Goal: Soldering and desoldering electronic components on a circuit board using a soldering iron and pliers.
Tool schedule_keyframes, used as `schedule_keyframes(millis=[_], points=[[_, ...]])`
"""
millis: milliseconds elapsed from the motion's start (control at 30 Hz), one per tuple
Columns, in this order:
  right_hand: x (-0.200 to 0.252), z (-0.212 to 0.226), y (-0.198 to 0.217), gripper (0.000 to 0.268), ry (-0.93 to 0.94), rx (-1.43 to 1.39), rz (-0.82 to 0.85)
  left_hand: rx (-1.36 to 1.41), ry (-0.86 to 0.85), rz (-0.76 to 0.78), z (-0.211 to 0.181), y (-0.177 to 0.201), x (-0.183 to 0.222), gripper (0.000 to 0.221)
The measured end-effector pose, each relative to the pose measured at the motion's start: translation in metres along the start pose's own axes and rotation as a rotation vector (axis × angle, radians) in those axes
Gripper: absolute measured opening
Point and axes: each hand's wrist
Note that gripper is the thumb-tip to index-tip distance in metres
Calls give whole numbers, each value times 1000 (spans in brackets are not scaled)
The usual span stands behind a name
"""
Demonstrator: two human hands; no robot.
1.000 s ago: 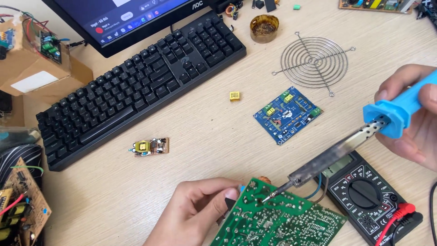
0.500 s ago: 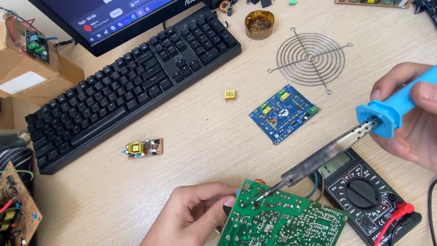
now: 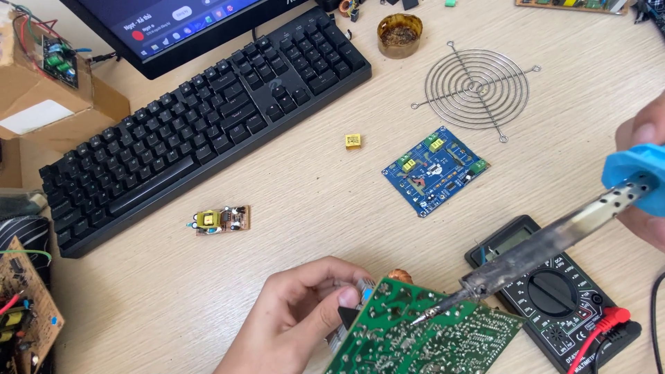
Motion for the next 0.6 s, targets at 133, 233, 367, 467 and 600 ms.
schedule_keyframes(millis=[133, 233, 367, 467, 600], points=[[-56, 47, 47, 54, 370, 422, -414, -17, -43, 26, -2, -1, -1, 36], [-11, 48, -110, 63, 365, -94, -314, -7, -49, 22, -1, -1, -1, 35], [-8, 44, -103, 64, 325, -102, -354, -8, -45, 11, -3, -2, 0, 35], [-6, 40, -101, 65, 301, -53, -414, -31, -137, 7, -6, -5, -1, 39], [-12, 41, -100, 65, 302, -26, -414, -145, -84, -3, 0, -9, -3, 27]])
Point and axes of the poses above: each hand's wrist, its own x-axis away from the middle knuckle, its own y-axis out of the back of the hand, z = x × y, and after that the axes turned 8 degrees about -x, right-handed
